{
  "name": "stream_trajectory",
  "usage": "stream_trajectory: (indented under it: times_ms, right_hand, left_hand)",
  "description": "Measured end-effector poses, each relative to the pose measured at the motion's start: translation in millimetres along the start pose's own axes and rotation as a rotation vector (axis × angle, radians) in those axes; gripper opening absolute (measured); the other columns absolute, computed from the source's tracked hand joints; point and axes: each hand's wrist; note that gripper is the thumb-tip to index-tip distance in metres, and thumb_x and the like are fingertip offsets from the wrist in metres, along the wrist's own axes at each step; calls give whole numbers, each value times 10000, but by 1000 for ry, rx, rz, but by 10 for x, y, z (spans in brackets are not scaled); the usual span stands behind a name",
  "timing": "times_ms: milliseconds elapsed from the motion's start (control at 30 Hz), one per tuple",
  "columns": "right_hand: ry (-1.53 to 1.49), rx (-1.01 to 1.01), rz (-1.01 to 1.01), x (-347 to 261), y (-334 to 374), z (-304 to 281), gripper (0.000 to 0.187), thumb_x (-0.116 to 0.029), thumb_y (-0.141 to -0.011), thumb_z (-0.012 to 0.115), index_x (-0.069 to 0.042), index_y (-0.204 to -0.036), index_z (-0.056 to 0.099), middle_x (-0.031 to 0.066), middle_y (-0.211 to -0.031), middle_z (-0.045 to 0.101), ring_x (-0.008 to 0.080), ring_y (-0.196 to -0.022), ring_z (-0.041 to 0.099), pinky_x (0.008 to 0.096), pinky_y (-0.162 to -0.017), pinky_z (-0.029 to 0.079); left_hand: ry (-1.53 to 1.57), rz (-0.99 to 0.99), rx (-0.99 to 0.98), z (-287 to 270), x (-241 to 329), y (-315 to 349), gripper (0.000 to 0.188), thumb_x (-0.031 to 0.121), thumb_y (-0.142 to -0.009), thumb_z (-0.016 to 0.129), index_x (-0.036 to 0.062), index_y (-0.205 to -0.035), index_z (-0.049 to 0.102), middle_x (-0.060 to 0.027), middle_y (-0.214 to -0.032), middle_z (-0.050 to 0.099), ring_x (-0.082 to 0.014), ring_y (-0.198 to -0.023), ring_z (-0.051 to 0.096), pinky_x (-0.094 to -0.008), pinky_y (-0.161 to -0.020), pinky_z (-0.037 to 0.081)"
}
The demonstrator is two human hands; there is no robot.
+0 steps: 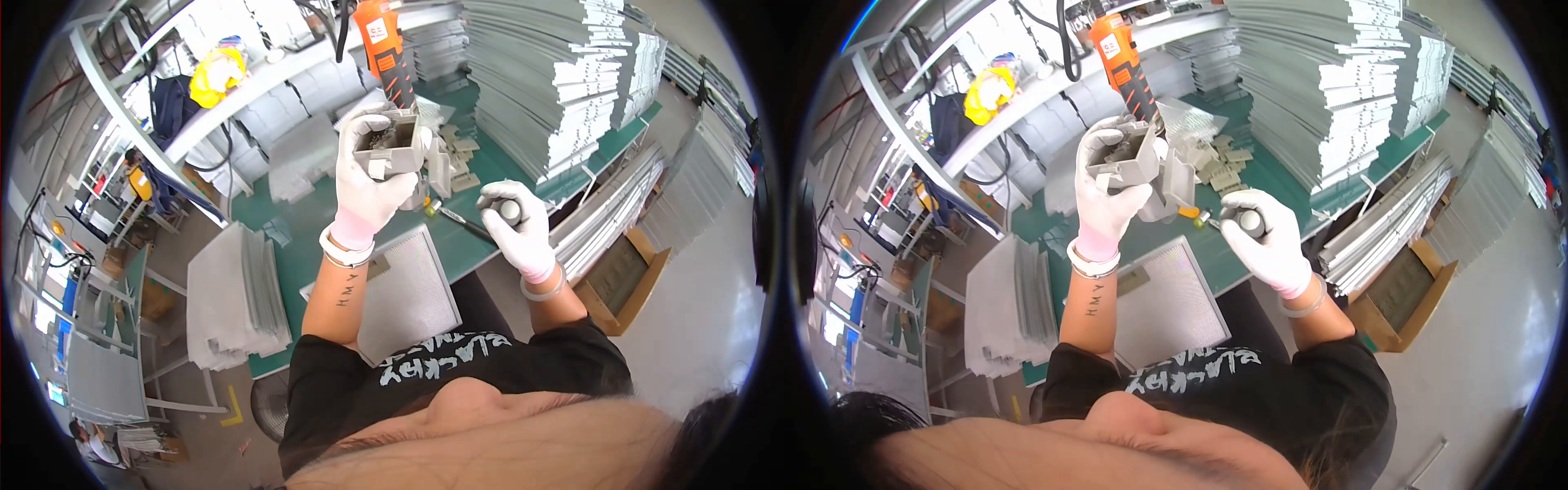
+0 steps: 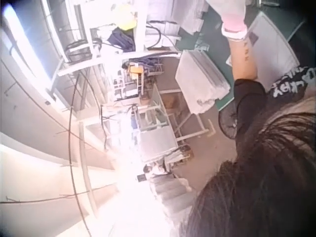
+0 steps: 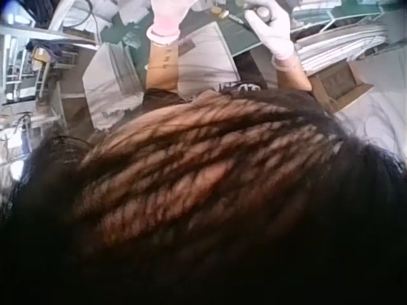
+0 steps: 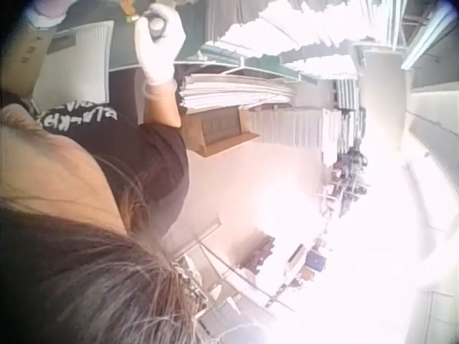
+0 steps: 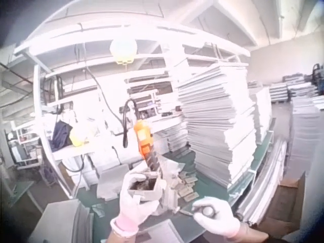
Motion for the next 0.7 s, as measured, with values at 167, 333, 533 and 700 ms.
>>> stream_trajectory:
  times_ms: [167,333,533,700]
  right_hand:
    - [360,-96,211,1071,7,-91,458,-80,-835,632,-36,-1279,533,140,-937,595,278,-851,617,341,-815,514]
    - [641,-262,388,2031,308,-16,554,-39,-819,572,-45,-1367,492,236,-1124,603,421,-1059,606,461,-930,505]
    - [814,-252,159,2191,376,120,582,-150,-834,653,-27,-1381,499,213,-1264,572,400,-1137,577,461,-1003,475]
    - [202,-363,131,1395,47,580,475,-108,-856,636,19,-1307,557,207,-1227,603,350,-1158,589,404,-1035,446]
  left_hand:
    - [-122,19,-19,-249,-47,-98,501,-46,-714,706,41,-1151,476,-135,-1358,471,-215,-1215,559,-353,-1047,459]
    - [-223,63,-24,-716,-176,99,598,1,-610,716,53,-1170,513,-131,-1342,481,-263,-1271,506,-387,-1087,407]
    - [-459,99,-66,-1037,-159,453,644,-2,-597,745,92,-1193,523,-154,-1360,482,-327,-1260,514,-406,-1070,413]
    - [-603,95,-36,-1094,-29,653,640,2,-632,743,100,-1219,507,-186,-1369,481,-361,-1260,519,-427,-1062,426]
Point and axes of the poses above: each hand's wrist, its own y-axis away from the middle knuckle, its own z-axis out of the palm, x = y × z
